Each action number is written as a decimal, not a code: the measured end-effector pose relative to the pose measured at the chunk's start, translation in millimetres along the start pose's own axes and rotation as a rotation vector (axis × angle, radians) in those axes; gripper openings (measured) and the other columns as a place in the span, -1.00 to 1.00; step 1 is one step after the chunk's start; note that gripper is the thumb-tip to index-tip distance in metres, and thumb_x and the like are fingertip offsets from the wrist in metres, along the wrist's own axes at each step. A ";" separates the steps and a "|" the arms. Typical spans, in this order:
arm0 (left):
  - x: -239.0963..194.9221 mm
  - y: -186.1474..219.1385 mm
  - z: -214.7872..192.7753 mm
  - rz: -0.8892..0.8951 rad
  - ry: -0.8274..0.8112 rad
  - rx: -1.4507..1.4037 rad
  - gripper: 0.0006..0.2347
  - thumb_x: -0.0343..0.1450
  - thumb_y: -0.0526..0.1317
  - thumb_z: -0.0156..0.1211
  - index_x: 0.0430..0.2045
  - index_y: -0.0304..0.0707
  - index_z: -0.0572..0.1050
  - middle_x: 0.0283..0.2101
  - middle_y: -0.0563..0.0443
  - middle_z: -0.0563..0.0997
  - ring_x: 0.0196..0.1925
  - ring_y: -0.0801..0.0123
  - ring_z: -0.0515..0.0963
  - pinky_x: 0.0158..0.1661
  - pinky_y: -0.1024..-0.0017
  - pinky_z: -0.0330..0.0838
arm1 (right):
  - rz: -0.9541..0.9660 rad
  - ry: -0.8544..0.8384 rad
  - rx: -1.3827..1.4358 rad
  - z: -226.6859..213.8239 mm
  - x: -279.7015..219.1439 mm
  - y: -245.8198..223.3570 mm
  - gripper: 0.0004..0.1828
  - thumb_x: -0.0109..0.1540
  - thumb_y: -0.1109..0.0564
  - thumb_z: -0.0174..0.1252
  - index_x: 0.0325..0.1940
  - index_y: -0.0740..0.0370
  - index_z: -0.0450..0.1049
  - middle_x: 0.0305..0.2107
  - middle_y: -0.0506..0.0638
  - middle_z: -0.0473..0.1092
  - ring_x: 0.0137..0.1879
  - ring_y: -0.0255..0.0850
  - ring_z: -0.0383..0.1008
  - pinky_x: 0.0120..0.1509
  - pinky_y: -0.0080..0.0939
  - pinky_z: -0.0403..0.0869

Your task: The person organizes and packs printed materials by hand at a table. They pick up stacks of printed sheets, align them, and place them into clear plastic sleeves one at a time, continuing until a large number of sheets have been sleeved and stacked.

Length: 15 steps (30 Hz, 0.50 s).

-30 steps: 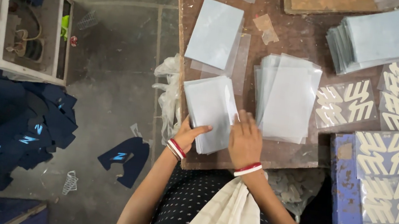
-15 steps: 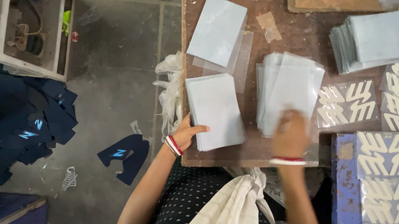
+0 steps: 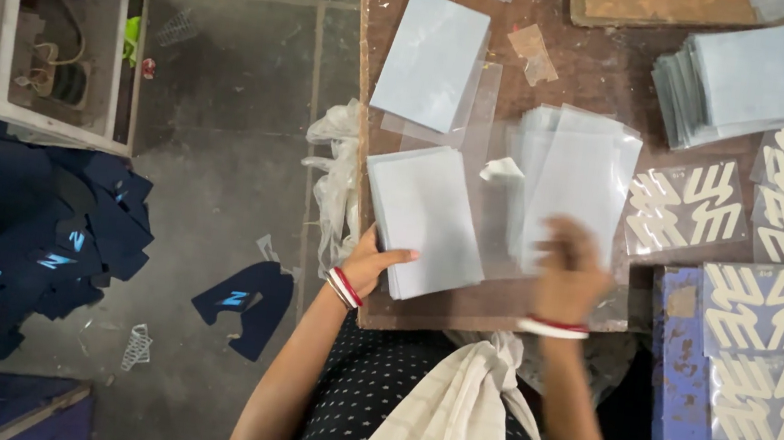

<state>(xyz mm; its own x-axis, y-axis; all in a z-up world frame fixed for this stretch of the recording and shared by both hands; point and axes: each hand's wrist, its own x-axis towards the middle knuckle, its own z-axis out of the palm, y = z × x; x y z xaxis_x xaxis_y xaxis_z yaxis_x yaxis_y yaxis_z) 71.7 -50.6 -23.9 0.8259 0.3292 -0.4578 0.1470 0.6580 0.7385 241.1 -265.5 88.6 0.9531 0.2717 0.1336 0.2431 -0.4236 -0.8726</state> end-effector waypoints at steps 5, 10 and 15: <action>4.0 -7.7 -5.4 0.003 -0.011 -0.017 -0.38 0.19 -0.46 0.41 0.18 -0.45 0.30 0.04 -0.14 0.56 0.09 0.22 0.55 0.08 0.26 0.47 | -0.135 0.142 -0.381 -41.0 36.7 12.2 -0.71 0.29 0.19 0.16 0.09 0.25 0.53 -0.11 0.13 0.56 -0.14 0.00 0.54 -0.09 -0.01 0.46; -2.7 5.4 3.0 0.004 -0.020 -0.017 -0.39 0.21 -0.46 0.41 0.18 -0.41 0.31 0.05 -0.12 0.57 0.11 0.25 0.56 0.10 0.30 0.47 | -0.248 -0.405 -0.722 34.1 -8.0 -10.3 -0.74 0.35 0.01 0.07 -0.09 0.19 0.57 -0.14 0.17 0.50 0.02 0.13 0.50 0.08 0.09 0.47; 1.0 -3.4 -0.9 0.039 -0.024 -0.026 -0.41 0.23 -0.45 0.42 0.17 -0.46 0.32 0.01 -0.14 0.57 0.06 0.24 0.57 0.08 0.27 0.48 | -0.313 -0.363 -0.779 56.3 -31.7 -24.4 -0.64 0.33 -0.06 0.11 0.00 0.26 0.55 -0.15 0.13 0.53 -0.05 0.06 0.52 -0.03 0.06 0.49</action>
<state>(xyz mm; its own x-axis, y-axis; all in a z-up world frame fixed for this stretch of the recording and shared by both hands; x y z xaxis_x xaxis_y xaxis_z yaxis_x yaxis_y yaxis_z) 71.5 -51.9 -27.3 0.8434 0.3389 -0.4169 0.1007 0.6625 0.7422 194.8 -215.2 79.1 0.7396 0.6719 0.0396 0.6598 -0.7122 -0.2396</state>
